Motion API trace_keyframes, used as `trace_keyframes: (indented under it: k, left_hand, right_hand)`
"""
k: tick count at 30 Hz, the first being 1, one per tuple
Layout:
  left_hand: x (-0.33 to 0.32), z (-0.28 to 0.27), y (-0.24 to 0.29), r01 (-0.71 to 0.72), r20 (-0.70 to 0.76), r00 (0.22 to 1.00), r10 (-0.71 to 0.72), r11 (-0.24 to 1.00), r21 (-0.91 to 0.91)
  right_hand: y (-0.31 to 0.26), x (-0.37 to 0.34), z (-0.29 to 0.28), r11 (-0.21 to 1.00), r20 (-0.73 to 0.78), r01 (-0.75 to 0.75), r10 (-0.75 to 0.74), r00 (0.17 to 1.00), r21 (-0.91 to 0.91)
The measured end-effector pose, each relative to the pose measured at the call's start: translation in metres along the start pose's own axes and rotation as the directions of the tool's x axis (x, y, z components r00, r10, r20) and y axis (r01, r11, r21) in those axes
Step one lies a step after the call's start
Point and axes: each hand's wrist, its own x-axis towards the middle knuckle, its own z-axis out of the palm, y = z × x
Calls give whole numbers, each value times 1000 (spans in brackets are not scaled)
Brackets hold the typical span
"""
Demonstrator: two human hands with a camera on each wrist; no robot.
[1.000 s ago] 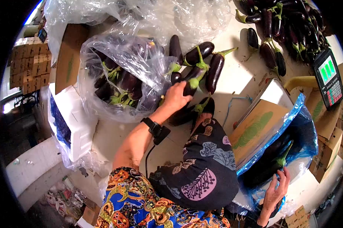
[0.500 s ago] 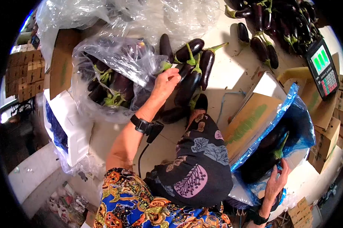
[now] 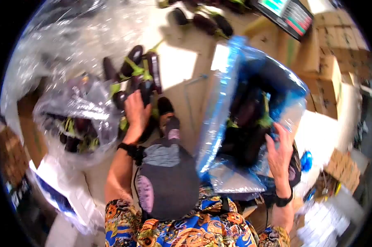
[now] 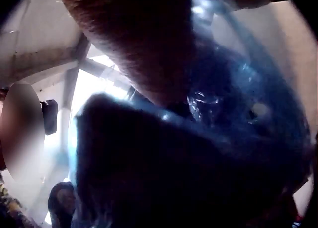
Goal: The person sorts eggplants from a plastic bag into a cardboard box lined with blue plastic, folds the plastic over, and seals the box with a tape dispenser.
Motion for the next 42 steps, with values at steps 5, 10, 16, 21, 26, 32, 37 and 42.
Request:
trace_keyframes:
  k: [5, 10, 16, 21, 26, 32, 37, 42]
  left_hand:
    - [12, 6, -4, 159, 113, 980, -162, 987, 38]
    - [8, 3, -7, 226, 177, 961, -214, 973, -49]
    - [-23, -1, 10, 151, 28, 988, -150, 988, -34]
    - [-22, -14, 18, 12, -10, 1000, -15, 970, -242]
    - [34, -97, 71, 389, 367, 917, -154, 549, -740]
    - [87, -217, 144, 266, 342, 914, 219, 314, -911]
    - [117, -240, 205, -328, 77, 726, 683, 443, -834]
    - [110, -251, 217, -246, 136, 703, 698, 419, -874]
  right_hand:
    - [11, 8, 9, 998, 8, 13, -13, 1000, -55]
    - [-1, 23, 9, 954, 9, 181, -184, 983, -237]
    - [4, 36, 8, 964, 35, 179, -175, 984, -196]
    - [-6, 57, -18, 923, -120, 298, -333, 935, -243]
    - [5, 87, 29, 965, 306, 70, 11, 952, -251]
    - [-60, 59, -51, 967, 157, -51, 12, 988, 248]
    - [-121, 70, -90, 797, -141, 112, -34, 989, 594]
    - [-170, 88, -83, 667, -137, 210, -160, 978, 715]
